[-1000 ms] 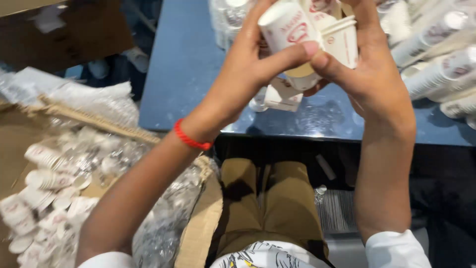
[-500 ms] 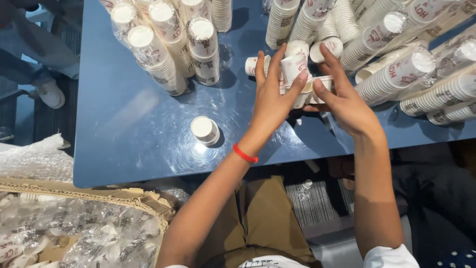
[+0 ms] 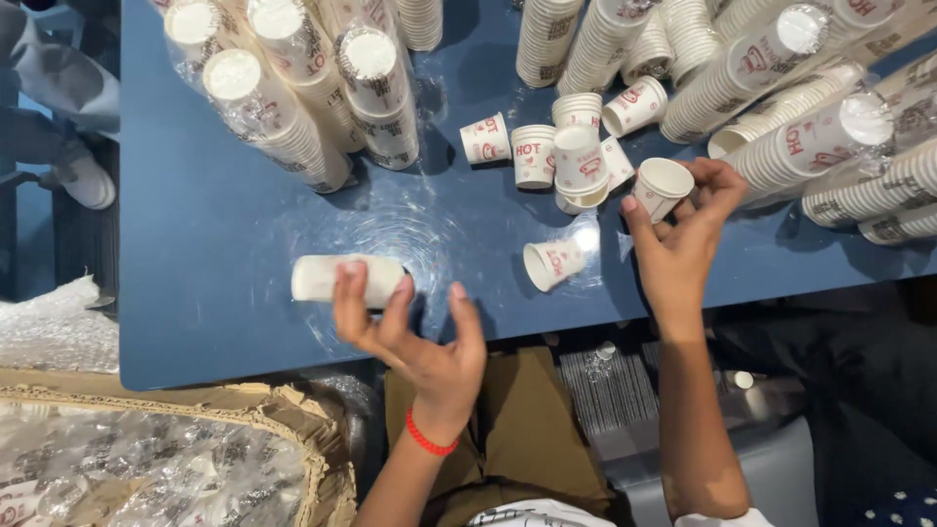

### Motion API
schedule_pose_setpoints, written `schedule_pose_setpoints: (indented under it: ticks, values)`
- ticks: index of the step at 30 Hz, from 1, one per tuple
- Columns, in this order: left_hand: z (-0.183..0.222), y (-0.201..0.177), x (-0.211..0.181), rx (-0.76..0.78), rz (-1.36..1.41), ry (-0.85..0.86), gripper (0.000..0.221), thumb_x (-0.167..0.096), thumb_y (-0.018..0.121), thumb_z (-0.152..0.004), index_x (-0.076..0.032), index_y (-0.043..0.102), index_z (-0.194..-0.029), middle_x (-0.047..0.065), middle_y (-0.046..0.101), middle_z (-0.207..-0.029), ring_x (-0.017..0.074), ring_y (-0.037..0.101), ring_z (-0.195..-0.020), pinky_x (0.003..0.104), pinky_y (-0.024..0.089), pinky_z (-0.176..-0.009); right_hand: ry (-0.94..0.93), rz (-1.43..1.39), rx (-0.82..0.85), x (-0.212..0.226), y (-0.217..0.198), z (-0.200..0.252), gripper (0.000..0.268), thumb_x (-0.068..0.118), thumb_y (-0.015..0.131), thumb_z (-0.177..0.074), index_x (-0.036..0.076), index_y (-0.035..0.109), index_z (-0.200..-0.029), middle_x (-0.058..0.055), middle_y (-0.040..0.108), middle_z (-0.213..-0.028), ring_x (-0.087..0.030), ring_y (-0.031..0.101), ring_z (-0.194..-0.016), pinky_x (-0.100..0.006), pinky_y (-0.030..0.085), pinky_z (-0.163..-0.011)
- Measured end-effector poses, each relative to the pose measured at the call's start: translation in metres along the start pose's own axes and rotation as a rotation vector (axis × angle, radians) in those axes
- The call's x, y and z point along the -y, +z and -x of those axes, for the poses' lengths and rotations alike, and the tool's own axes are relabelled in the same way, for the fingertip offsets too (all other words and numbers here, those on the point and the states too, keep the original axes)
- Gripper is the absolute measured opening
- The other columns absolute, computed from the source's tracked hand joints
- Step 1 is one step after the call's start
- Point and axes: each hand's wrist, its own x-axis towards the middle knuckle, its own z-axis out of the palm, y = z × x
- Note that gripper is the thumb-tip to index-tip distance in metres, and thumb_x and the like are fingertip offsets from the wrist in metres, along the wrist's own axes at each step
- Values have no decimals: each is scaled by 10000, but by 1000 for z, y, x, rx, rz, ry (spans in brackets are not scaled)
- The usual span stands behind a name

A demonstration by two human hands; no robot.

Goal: Sorting and stacking small disposable paper cups from large shipping boxes onto a work table.

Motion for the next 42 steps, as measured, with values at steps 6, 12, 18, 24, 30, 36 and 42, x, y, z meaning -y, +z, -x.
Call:
schedule_pose_setpoints:
  ticks: [6,12,18,24,30,36,42]
  values:
    - [-11,-14,44,-122,-58,-51,616,-168,821,-1061,-88,347,-1447,185,193,-1619,324,253,-1507,468,258,-1278,96,-241,-51,12,4,4,530,-64,676,-1113,104,255,-1387,-207,507,-1360,-234,617,-1160,-334,606,-987]
    - [-25,-21,35,256,5,-306,241,-135,719,-960,-96,664,-1192,40,670,-1304,245,495,-1340,477,423,-1166,-440,308,-105,60,67,84,505,-53,640,-999,136,386,-1393,-204,392,-1361,-340,553,-1290,-449,557,-1096]
    - [-108,-85,97,-109,-645,-220,613,-287,877,-864,29,668,-1346,319,332,-1485,586,243,-1312,702,262,-1010,-260,661,82,58,78,62,433,52,731,-1020,142,514,-1383,-200,487,-1343,-428,550,-1224,-525,459,-1023]
    - [-96,-42,133,240,-508,-245,252,-160,765,-887,-48,637,-1073,209,443,-1490,437,480,-1348,488,462,-1096,-220,579,101,62,74,50,467,68,719,-1045,114,478,-1442,-222,500,-1363,-435,557,-1234,-524,454,-1038]
    - [-67,-14,70,146,-59,-305,501,-79,671,-905,-43,553,-1391,265,424,-1473,429,615,-1183,476,523,-964,-239,550,88,44,62,29,616,69,734,-1054,-11,317,-1501,-275,521,-1375,-436,581,-1252,-511,453,-1079]
    - [-39,18,32,363,195,-260,743,-127,639,-1012,-36,233,-1628,282,394,-1469,444,569,-1255,480,505,-1051,-136,399,58,34,65,19,554,91,770,-1065,-45,327,-1369,-232,543,-1352,-347,624,-1283,-438,476,-1102]
    - [-21,34,38,410,452,-151,678,-89,734,-969,-36,278,-1468,241,439,-1474,440,550,-1332,494,460,-1122,-327,246,0,64,61,14,371,29,744,-1113,8,504,-1395,-177,475,-1408,-253,567,-1308,-336,526,-1126]
